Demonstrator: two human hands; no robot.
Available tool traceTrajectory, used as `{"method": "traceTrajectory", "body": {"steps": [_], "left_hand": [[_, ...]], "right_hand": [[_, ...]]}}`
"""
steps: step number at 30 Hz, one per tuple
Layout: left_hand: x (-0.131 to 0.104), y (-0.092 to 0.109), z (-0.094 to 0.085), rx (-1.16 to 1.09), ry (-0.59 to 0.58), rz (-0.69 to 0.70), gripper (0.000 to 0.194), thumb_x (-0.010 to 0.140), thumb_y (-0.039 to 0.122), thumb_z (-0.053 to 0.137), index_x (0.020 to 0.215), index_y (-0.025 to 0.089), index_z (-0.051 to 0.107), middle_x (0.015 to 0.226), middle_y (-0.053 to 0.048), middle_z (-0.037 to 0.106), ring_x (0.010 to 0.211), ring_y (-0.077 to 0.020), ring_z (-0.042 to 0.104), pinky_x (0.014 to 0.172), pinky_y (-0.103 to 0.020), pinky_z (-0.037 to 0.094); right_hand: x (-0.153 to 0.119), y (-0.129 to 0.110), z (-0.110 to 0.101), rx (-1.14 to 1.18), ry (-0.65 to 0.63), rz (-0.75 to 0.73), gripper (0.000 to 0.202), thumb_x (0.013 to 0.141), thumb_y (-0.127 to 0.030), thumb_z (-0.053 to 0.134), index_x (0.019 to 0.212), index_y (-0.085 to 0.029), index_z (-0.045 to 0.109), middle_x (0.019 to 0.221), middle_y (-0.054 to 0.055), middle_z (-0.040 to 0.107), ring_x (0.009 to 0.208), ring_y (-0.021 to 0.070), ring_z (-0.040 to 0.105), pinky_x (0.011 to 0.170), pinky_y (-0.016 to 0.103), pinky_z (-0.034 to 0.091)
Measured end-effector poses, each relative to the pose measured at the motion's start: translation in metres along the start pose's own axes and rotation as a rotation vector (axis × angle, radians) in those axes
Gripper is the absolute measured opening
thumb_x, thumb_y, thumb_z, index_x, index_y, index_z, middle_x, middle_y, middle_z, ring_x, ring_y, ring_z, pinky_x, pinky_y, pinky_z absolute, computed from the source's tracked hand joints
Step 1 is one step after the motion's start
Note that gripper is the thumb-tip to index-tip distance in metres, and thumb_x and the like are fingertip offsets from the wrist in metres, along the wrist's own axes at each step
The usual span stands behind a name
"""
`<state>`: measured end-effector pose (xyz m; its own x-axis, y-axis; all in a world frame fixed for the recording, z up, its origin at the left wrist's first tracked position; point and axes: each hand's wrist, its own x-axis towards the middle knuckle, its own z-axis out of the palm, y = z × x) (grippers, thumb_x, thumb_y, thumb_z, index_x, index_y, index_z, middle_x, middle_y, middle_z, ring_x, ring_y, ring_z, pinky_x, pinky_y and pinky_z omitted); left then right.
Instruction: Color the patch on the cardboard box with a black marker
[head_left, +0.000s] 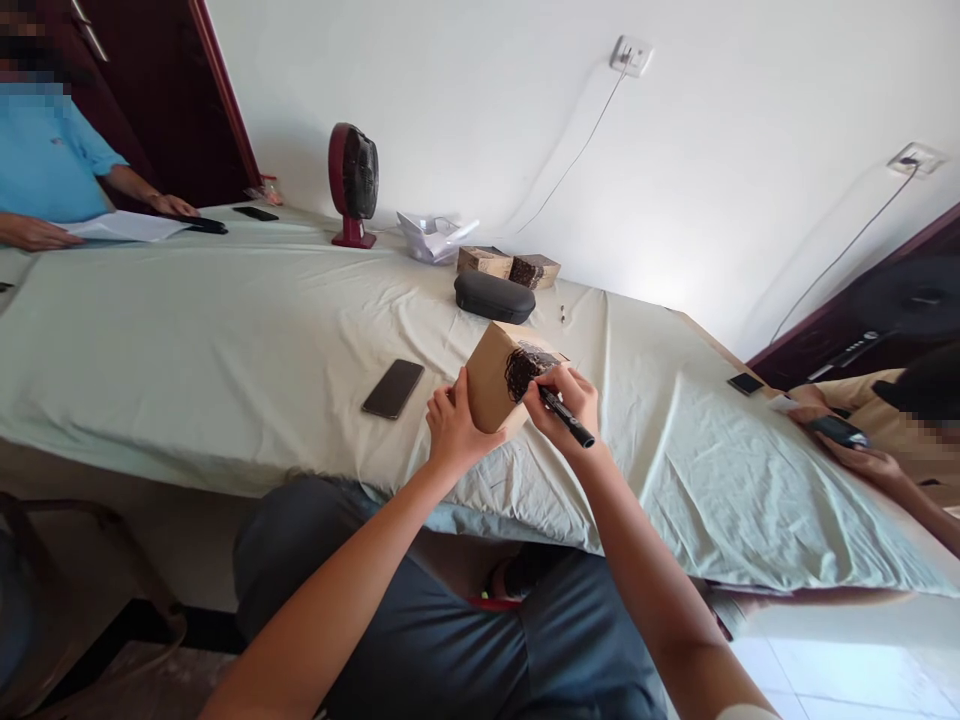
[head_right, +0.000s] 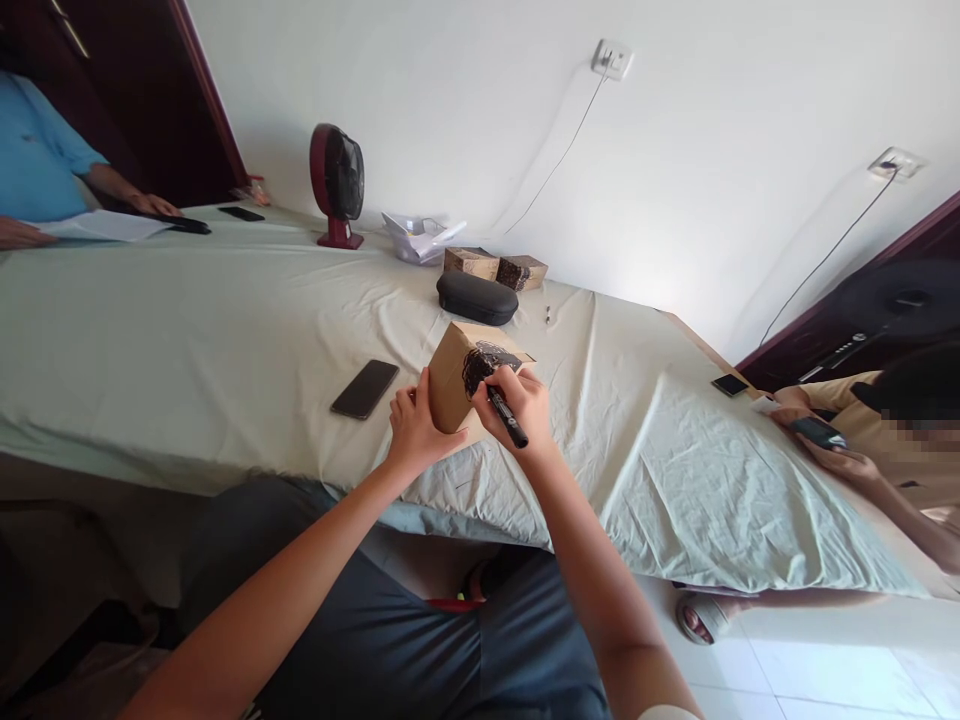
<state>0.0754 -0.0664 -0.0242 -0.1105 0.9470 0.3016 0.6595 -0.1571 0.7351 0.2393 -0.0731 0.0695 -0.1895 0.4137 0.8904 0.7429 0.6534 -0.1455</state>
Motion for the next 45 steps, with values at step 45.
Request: {"method": "traceTrajectory", "body": {"steps": [45], "left_hand": [[0.003,-0.031,0.011,-0.095,-0.015,0.106,0.130,0.065,0.042,0.089,0.173,0.015,0.021,0.143,-0.021,0.040,0.136,-0.0482,0.043,0.119,-0.067,0.038]], "right_hand": [[0.029,0.037,0.004,0.464,-0.062,0.762,0.022,0.077,-0.028,0.074,0.068,-0.025,0.054,0.054,-0.008,0.050,0.052,0.0106,0.041,0.051,0.025,0.028]]}}
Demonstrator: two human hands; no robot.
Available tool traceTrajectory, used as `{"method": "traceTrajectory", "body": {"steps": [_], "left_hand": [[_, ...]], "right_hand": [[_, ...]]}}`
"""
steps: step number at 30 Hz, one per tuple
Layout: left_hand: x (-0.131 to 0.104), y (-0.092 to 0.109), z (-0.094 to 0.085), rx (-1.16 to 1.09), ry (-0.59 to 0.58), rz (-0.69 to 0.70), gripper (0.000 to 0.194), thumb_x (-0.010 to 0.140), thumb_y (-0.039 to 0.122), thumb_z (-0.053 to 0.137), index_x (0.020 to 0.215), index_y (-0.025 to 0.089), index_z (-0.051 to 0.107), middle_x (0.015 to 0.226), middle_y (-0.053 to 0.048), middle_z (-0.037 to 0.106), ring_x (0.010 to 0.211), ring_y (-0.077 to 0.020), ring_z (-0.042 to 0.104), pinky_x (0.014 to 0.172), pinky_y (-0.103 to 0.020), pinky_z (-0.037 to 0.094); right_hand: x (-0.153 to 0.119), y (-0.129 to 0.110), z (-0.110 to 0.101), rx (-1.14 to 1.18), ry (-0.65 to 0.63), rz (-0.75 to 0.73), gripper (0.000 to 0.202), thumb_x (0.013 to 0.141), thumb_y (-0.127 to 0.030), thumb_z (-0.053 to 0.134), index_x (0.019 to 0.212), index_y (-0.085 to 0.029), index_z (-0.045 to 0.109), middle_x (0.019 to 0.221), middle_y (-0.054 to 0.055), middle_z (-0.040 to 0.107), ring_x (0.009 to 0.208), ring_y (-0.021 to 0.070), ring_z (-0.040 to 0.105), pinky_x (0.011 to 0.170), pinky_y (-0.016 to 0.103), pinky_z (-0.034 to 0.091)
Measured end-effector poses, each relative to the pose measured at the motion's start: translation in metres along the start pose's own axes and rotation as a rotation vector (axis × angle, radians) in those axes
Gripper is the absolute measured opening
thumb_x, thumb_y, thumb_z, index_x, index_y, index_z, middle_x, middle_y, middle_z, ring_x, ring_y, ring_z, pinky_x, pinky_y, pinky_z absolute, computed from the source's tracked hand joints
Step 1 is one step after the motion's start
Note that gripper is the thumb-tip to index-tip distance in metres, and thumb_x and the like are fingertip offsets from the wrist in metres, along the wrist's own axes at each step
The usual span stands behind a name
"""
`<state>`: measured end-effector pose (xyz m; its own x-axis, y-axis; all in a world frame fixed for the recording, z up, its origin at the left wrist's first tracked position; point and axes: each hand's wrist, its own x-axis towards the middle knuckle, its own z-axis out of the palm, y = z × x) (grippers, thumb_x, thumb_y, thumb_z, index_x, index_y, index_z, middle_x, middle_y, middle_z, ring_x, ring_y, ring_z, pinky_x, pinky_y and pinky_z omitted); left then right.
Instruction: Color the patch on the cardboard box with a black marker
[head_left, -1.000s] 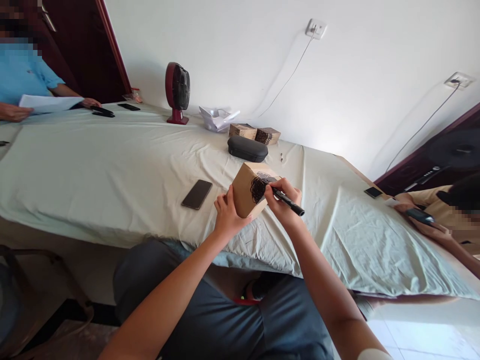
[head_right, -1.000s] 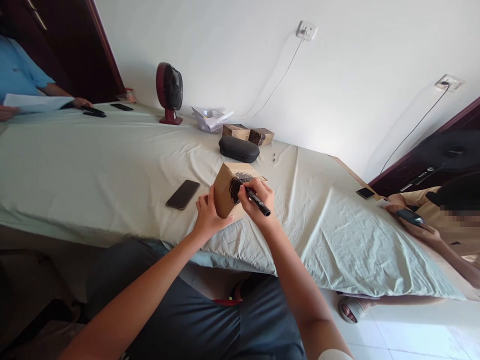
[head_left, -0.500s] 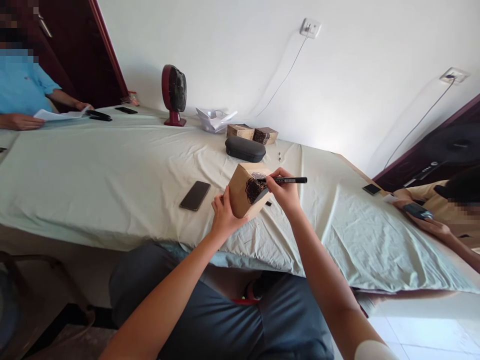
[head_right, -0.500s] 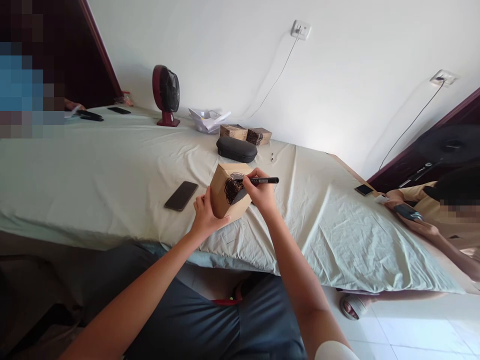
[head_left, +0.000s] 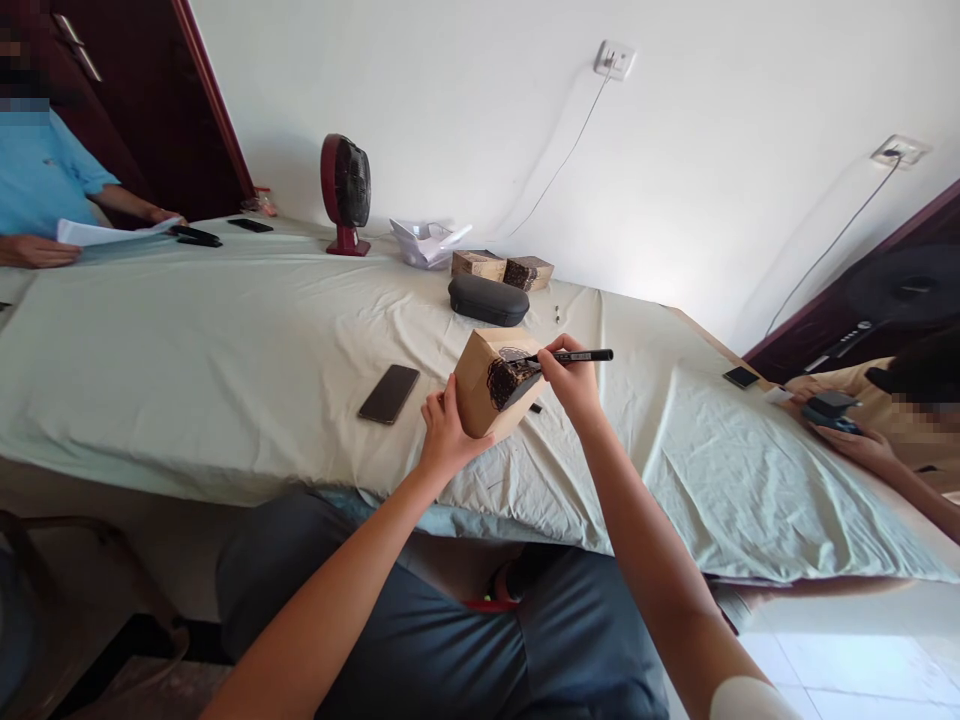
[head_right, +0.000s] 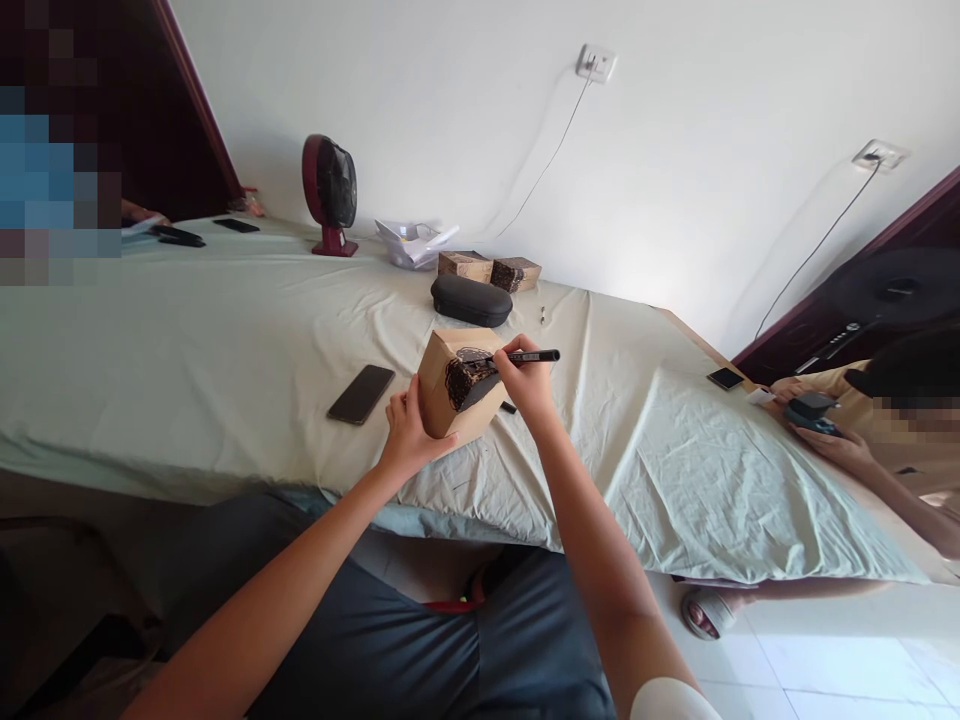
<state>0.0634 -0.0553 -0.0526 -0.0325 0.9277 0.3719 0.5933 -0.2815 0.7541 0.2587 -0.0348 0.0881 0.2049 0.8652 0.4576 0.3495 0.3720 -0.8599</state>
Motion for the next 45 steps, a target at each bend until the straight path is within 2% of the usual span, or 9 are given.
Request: {"method": "traceTrajectory", "body": {"steps": [7,15,18,23,31,34,39,42,45], "left_hand": [[0.001,-0.003,0.000,0.000,-0.006,0.015,0.129,0.066,0.043,0.087,0.172,0.013,0.021,0.144,-0.022,0.040,0.137,-0.0485,0.042,0.120,-0.067,0.036],[0.002,-0.007,0.004,-0.021,-0.004,0.022,0.129,0.067,0.042,0.087,0.173,0.017,0.018,0.144,-0.021,0.041,0.139,-0.0472,0.043,0.120,-0.066,0.036],[0.004,-0.009,0.006,-0.047,-0.015,0.004,0.132,0.065,0.045,0.089,0.173,0.015,0.019,0.145,-0.022,0.041,0.140,-0.0478,0.042,0.121,-0.066,0.036],[0.006,-0.012,0.008,-0.115,-0.043,-0.013,0.138,0.063,0.050,0.092,0.174,0.014,0.018,0.145,-0.021,0.043,0.139,-0.0461,0.044,0.123,-0.063,0.036],[0.005,-0.021,0.013,-0.227,-0.038,-0.038,0.141,0.060,0.052,0.096,0.173,0.017,0.020,0.143,-0.021,0.047,0.145,-0.0451,0.046,0.121,-0.061,0.042],[0.007,-0.030,0.021,-0.361,-0.071,-0.059,0.146,0.057,0.054,0.099,0.173,0.019,0.019,0.147,-0.022,0.045,0.149,-0.0447,0.044,0.118,-0.059,0.048],[0.015,-0.045,0.031,-0.589,-0.148,-0.181,0.140,0.060,0.052,0.096,0.174,0.026,0.019,0.155,-0.020,0.042,0.144,-0.0371,0.054,0.114,-0.052,0.053],[0.022,-0.050,0.033,-0.656,-0.141,-0.206,0.123,0.068,0.047,0.090,0.172,0.028,0.026,0.157,-0.018,0.046,0.140,-0.0334,0.059,0.113,-0.050,0.054],[0.026,-0.052,0.032,-0.695,-0.159,-0.185,0.117,0.072,0.045,0.086,0.171,0.026,0.027,0.156,-0.019,0.050,0.140,-0.0326,0.060,0.112,-0.048,0.055]], "right_hand": [[0.007,0.001,-0.006,0.150,-0.045,0.092,0.033,0.075,-0.026,0.069,0.059,-0.027,0.041,0.045,-0.010,0.032,0.045,0.0087,0.027,0.046,0.025,0.018],[0.002,0.003,-0.009,0.248,-0.072,0.077,0.027,0.076,-0.028,0.064,0.062,-0.027,0.041,0.044,-0.009,0.033,0.045,0.0099,0.028,0.049,0.027,0.021],[-0.011,0.011,-0.005,0.325,0.008,-0.019,0.026,0.077,-0.031,0.065,0.068,-0.027,0.041,0.050,-0.010,0.034,0.048,0.0109,0.029,0.051,0.027,0.022],[-0.029,0.026,0.002,0.323,0.140,-0.185,0.019,0.079,-0.033,0.061,0.075,-0.027,0.043,0.061,-0.006,0.049,0.052,0.0129,0.041,0.057,0.030,0.039],[-0.044,0.029,0.011,-0.029,-0.033,-0.434,0.016,0.085,-0.034,0.067,0.075,-0.027,0.056,0.071,0.000,0.063,0.068,0.0189,0.061,0.068,0.035,0.051],[-0.065,0.030,0.015,0.100,-0.101,-0.327,0.017,0.093,-0.039,0.069,0.085,-0.026,0.062,0.069,-0.001,0.067,0.060,0.0162,0.062,0.059,0.031,0.049],[-0.104,0.050,-0.007,0.181,0.243,-0.156,0.022,0.101,-0.048,0.068,0.096,-0.027,0.065,0.057,-0.007,0.061,0.043,0.0116,0.050,0.051,0.027,0.044],[-0.114,0.074,-0.039,0.202,0.232,-0.050,0.024,0.094,-0.043,0.075,0.112,-0.029,0.069,0.095,0.003,0.081,0.059,0.0161,0.069,0.066,0.036,0.059],[-0.116,0.101,-0.070,0.346,0.084,0.161,0.037,0.096,-0.051,0.061,0.126,-0.028,0.065,0.130,0.015,0.078,0.082,0.0250,0.081,0.070,0.043,0.064]]}}
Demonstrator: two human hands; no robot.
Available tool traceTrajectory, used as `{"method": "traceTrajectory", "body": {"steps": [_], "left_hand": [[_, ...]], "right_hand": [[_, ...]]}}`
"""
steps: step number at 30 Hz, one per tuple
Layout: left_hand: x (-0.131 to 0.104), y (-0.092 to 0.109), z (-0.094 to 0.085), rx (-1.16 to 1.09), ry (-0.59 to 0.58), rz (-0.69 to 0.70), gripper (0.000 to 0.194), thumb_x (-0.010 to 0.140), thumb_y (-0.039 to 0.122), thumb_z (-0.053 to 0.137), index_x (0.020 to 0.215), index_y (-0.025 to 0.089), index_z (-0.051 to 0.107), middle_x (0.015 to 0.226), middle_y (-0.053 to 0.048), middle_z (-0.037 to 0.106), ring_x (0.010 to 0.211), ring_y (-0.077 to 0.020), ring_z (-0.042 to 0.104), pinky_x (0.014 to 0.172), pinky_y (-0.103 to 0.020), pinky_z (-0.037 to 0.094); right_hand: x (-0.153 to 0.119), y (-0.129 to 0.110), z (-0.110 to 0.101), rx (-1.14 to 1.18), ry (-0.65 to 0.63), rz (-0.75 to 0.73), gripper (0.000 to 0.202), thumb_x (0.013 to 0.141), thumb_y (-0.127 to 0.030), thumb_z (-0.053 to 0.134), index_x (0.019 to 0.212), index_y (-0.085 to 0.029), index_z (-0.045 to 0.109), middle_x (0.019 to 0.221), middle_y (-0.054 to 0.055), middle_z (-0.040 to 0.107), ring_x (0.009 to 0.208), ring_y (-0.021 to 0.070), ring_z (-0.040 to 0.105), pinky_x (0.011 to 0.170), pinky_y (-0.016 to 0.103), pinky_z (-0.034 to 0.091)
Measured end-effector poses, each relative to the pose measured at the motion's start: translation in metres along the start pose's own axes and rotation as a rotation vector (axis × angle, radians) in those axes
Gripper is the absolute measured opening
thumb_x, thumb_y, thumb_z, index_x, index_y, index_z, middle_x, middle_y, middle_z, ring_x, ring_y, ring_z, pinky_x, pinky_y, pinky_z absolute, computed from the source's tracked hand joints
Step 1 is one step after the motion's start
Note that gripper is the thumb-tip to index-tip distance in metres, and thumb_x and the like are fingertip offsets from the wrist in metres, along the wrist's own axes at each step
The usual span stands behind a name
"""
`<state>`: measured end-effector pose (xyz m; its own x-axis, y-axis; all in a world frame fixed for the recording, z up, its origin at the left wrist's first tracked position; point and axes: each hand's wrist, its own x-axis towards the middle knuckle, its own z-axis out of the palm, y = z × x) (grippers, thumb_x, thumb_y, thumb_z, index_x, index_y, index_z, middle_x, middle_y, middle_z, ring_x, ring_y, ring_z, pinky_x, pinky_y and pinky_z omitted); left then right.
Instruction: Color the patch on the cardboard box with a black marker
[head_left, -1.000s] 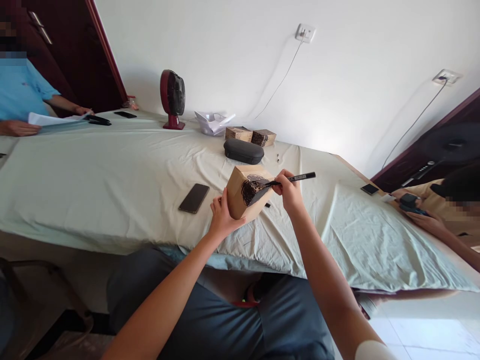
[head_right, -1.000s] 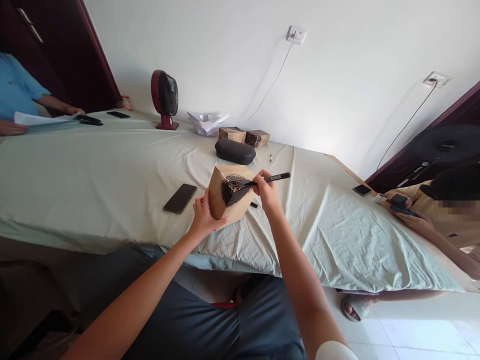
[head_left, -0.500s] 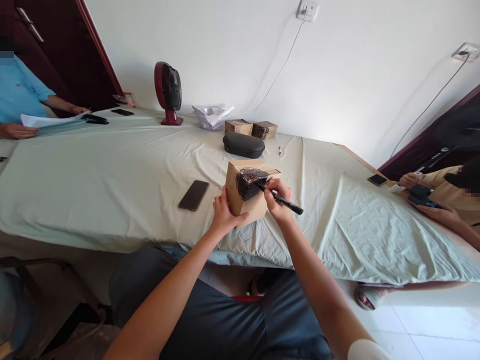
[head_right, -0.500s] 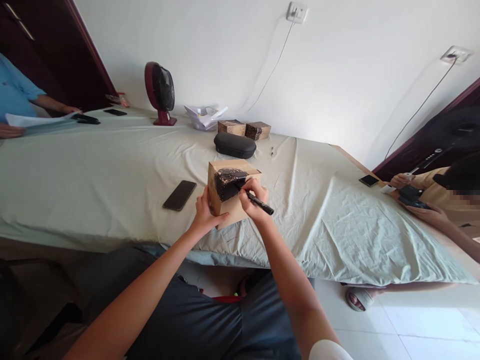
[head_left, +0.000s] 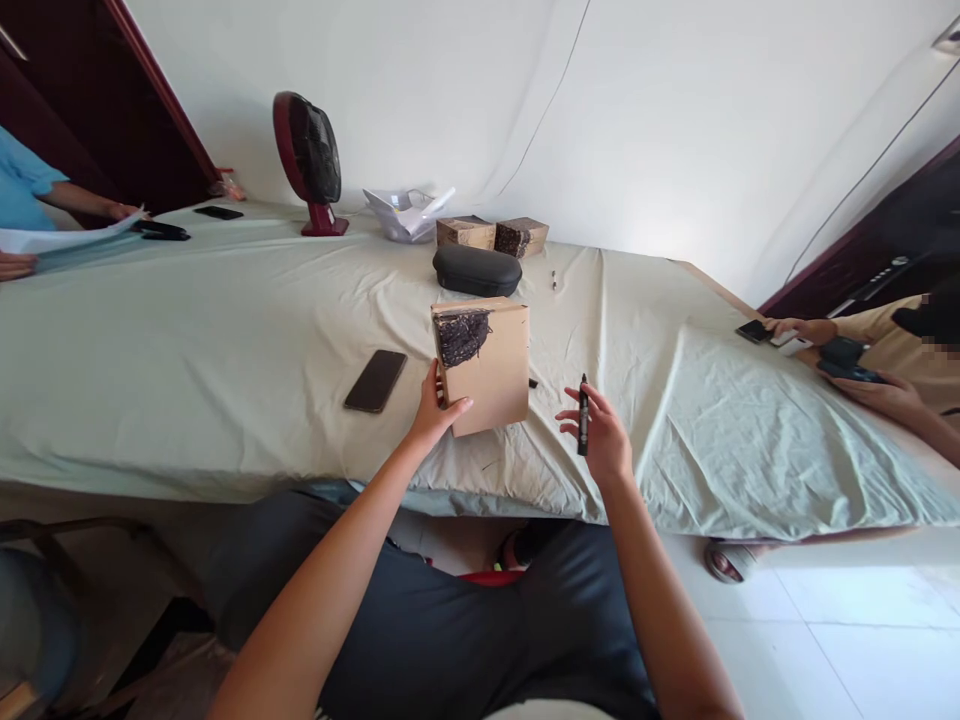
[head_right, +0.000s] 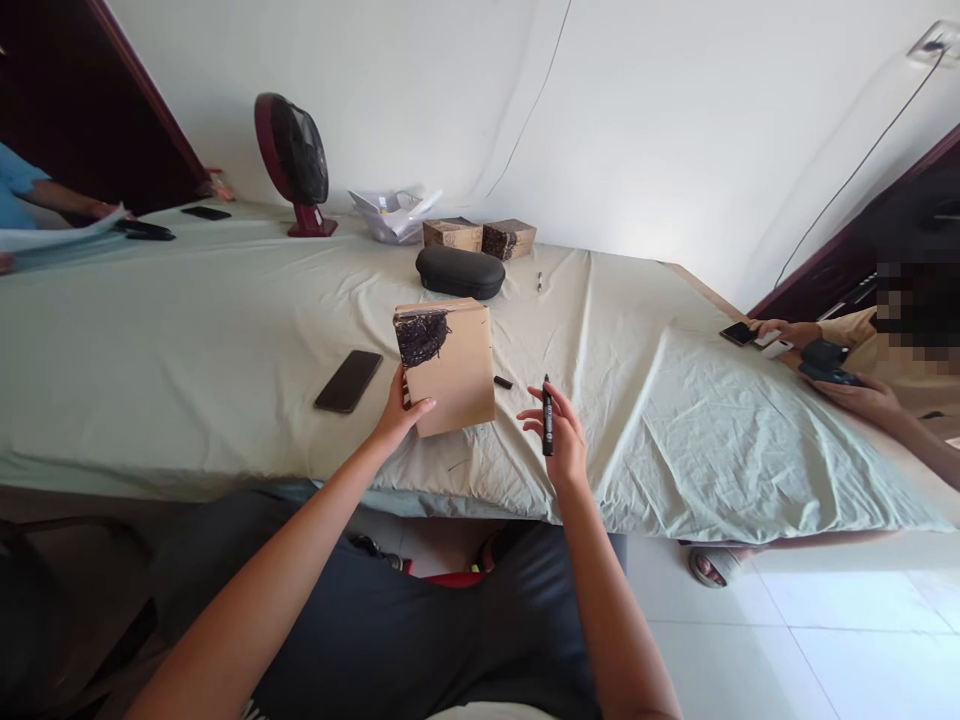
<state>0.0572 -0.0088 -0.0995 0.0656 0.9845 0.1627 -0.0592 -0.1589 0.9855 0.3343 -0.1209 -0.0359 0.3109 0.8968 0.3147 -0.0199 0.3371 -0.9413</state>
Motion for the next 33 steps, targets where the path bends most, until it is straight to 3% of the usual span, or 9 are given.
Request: {"method": "traceTrajectory", "body": {"steps": [2,6,11,14,20,28,33], "left_hand": [[0.001,0.000,-0.003,-0.004,-0.020,0.009,0.117,0.072,0.045,0.085,0.171,0.025,0.027,0.156,-0.019,0.051,0.142,-0.0330,0.059,0.112,-0.048,0.056],[0.003,-0.004,-0.013,0.002,-0.069,0.039,0.128,0.065,0.048,0.087,0.171,0.024,0.021,0.162,-0.021,0.047,0.145,-0.0351,0.057,0.113,-0.050,0.055],[0.007,-0.009,-0.025,0.081,-0.120,0.085,0.137,0.054,0.048,0.093,0.168,0.022,0.021,0.164,-0.024,0.044,0.144,-0.0364,0.058,0.114,-0.050,0.054],[0.008,-0.011,-0.027,0.107,-0.122,0.117,0.135,0.056,0.052,0.094,0.166,0.021,0.023,0.161,-0.023,0.048,0.143,-0.0367,0.059,0.114,-0.050,0.055],[0.010,-0.021,-0.029,0.090,-0.144,0.200,0.129,0.060,0.053,0.097,0.164,0.023,0.027,0.161,-0.023,0.047,0.145,-0.0383,0.056,0.116,-0.053,0.054],[0.011,-0.026,-0.031,0.080,-0.168,0.205,0.130,0.062,0.051,0.098,0.166,0.026,0.024,0.164,-0.023,0.041,0.147,-0.0393,0.056,0.121,-0.056,0.051],[0.006,-0.020,-0.029,0.090,-0.139,0.171,0.119,0.062,0.054,0.098,0.158,0.023,0.035,0.164,-0.023,0.042,0.144,-0.0396,0.058,0.117,-0.053,0.054]], "right_hand": [[0.006,0.010,-0.018,-0.042,-0.055,0.096,0.036,0.098,-0.055,0.056,0.120,-0.027,0.062,0.129,0.016,0.077,0.083,0.0252,0.081,0.068,0.042,0.064],[0.023,0.028,-0.034,-0.520,-0.094,0.063,0.030,0.099,-0.054,0.049,0.113,-0.027,0.046,0.110,0.011,0.078,0.064,0.0197,0.071,0.061,0.038,0.059],[0.045,0.040,-0.032,-0.900,-0.121,0.026,0.014,0.096,-0.029,0.058,0.108,-0.023,0.061,0.109,0.015,0.077,0.095,0.0296,0.072,0.089,0.048,0.056],[0.056,0.046,-0.025,-1.088,-0.165,0.037,0.019,0.098,-0.019,0.054,0.106,-0.020,0.071,0.115,0.018,0.075,0.111,0.0342,0.069,0.100,0.050,0.051],[0.075,0.063,-0.011,-1.317,-0.209,0.104,0.036,0.104,-0.017,0.048,0.124,-0.017,0.077,0.129,0.021,0.071,0.123,0.0375,0.063,0.103,0.048,0.048],[0.092,0.084,0.025,-1.380,-0.266,0.078,0.044,0.103,-0.016,0.043,0.136,-0.019,0.071,0.138,0.020,0.067,0.129,0.0395,0.055,0.105,0.051,0.045],[0.098,0.093,0.057,-1.352,-0.312,0.012,0.034,0.104,-0.029,0.050,0.130,-0.018,0.070,0.142,0.022,0.064,0.128,0.0423,0.053,0.106,0.054,0.042]]}}
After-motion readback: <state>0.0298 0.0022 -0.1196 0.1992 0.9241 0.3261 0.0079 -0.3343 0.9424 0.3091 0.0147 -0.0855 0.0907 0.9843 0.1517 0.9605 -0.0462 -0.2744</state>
